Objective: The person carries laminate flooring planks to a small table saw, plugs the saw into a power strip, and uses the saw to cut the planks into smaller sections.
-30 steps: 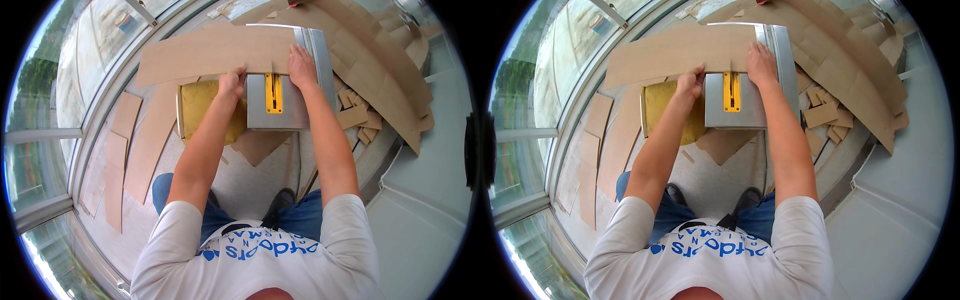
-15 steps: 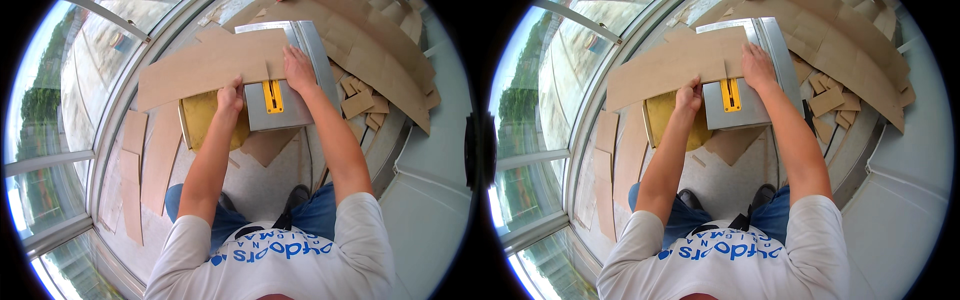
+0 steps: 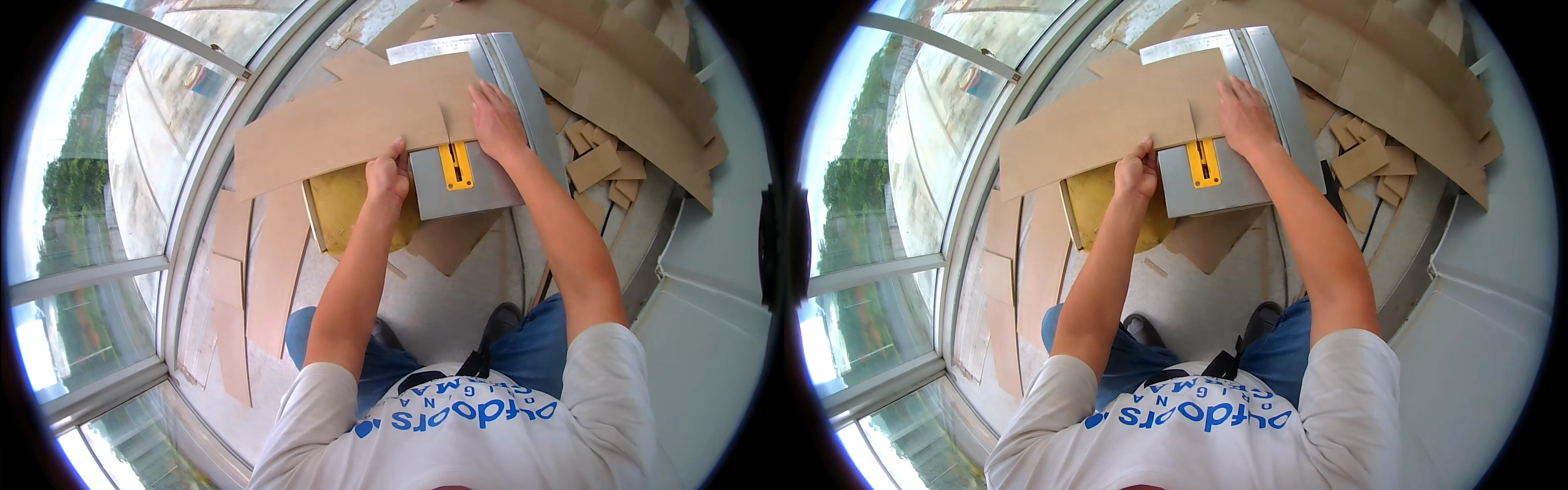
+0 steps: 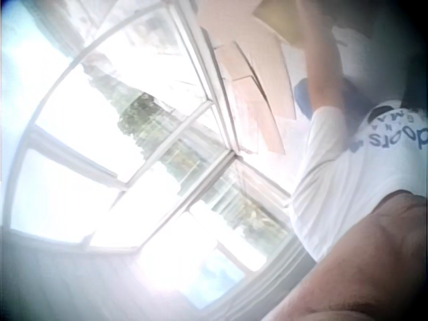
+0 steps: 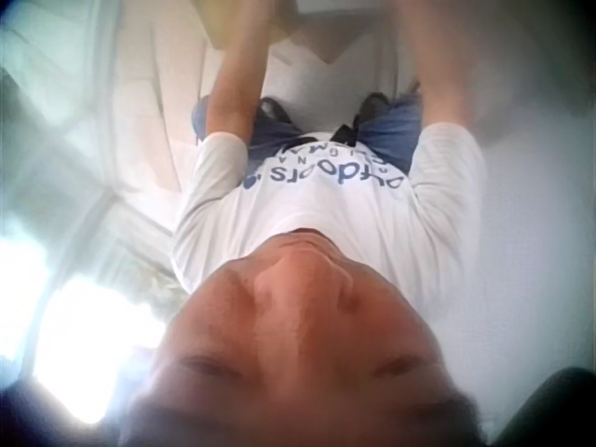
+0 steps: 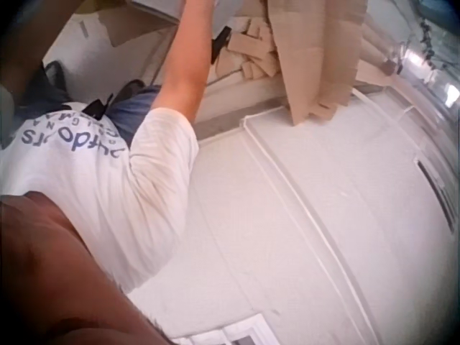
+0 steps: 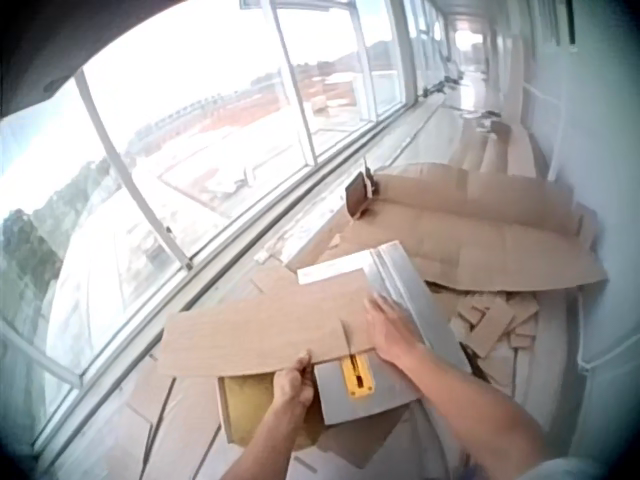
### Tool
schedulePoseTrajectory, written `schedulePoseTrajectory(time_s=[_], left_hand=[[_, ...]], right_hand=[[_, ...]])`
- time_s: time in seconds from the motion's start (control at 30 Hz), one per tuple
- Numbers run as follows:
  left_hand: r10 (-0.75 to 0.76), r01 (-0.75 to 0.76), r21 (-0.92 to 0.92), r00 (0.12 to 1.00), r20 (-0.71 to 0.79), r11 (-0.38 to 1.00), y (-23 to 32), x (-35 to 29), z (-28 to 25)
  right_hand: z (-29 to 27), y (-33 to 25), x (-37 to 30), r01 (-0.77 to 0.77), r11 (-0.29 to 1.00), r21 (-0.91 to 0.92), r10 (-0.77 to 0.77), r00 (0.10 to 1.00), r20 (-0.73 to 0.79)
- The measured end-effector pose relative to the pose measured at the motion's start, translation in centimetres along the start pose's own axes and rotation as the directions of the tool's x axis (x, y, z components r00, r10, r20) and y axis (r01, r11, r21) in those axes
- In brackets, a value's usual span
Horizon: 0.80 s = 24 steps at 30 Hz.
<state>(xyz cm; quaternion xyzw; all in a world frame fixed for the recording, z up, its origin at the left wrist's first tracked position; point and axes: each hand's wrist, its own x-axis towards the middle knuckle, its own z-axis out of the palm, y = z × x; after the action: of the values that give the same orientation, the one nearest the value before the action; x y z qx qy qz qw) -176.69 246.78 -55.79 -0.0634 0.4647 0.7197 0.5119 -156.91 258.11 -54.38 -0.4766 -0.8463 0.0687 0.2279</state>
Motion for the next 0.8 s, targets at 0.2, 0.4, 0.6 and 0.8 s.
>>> schedulePoseTrajectory(time_s=[0.2,0.4,0.6,0.8], left_hand=[[0.02,-0.021,0.022,0.999,0.025,1.0,-0.3,-1.1,0.2],[0.022,-0.023,0.025,0.999,0.036,0.999,-0.7,-1.7,-0.9],[-0.005,0.005,0.024,1.0,0.009,1.0,-0.9,-3.5,-1.7],[-0.025,0.025,0.009,1.0,0.012,1.0,-1.2,-4.1,-2.6]], right_hand=[[0.1,0.4,-0.6,0.011,1.0,-0.028,-0.012,0.998,-0.057],[-0.6,-0.3,-1.7,0.015,1.0,-0.013,-0.015,0.999,-0.051],[-1.5,-0.8,-3.4,0.026,1.0,0.004,-0.026,0.999,-0.036],[-1.5,-1.0,-4.5,0.03,0.999,-0.027,-0.031,0.999,-0.037]])
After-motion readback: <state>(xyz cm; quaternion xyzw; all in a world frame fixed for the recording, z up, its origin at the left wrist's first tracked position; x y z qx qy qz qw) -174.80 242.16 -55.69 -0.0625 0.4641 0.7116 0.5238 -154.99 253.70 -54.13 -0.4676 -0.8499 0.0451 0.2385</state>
